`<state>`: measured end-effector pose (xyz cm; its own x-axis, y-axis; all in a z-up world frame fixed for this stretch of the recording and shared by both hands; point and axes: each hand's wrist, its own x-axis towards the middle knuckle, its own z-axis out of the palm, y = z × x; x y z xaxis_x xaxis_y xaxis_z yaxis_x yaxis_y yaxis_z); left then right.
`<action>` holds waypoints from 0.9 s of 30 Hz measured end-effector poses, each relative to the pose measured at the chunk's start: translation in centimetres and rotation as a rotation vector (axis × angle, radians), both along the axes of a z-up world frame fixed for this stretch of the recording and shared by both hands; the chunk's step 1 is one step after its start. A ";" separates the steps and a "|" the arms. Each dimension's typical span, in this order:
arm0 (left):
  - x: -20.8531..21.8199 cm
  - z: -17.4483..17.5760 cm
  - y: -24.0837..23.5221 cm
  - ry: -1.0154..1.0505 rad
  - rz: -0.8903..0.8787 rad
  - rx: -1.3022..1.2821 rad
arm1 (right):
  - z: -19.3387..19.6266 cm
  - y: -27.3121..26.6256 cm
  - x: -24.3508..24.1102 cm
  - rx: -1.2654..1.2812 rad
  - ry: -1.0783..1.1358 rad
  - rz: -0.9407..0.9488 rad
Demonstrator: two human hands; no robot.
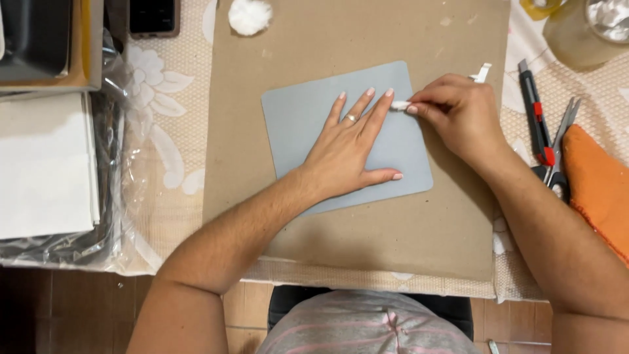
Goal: The person is preparing printed materials by applying adhesive strips and mounting them onto a backing board, occasionally wiping the surface.
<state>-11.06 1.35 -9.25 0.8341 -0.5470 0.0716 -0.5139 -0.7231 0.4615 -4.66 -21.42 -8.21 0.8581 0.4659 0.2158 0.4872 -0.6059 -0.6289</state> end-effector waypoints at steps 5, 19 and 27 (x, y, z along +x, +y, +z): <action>0.3 -0.3 0.0 0.020 0.005 -0.004 | 2.9 0.5 -2.6 -0.196 -0.034 0.045; 0.2 0.2 0.0 0.060 0.002 -0.016 | 2.2 -1.0 -3.7 -0.298 0.007 0.051; 0.2 1.0 0.0 0.047 0.006 -0.018 | 1.2 0.6 0.1 -0.321 -0.138 0.027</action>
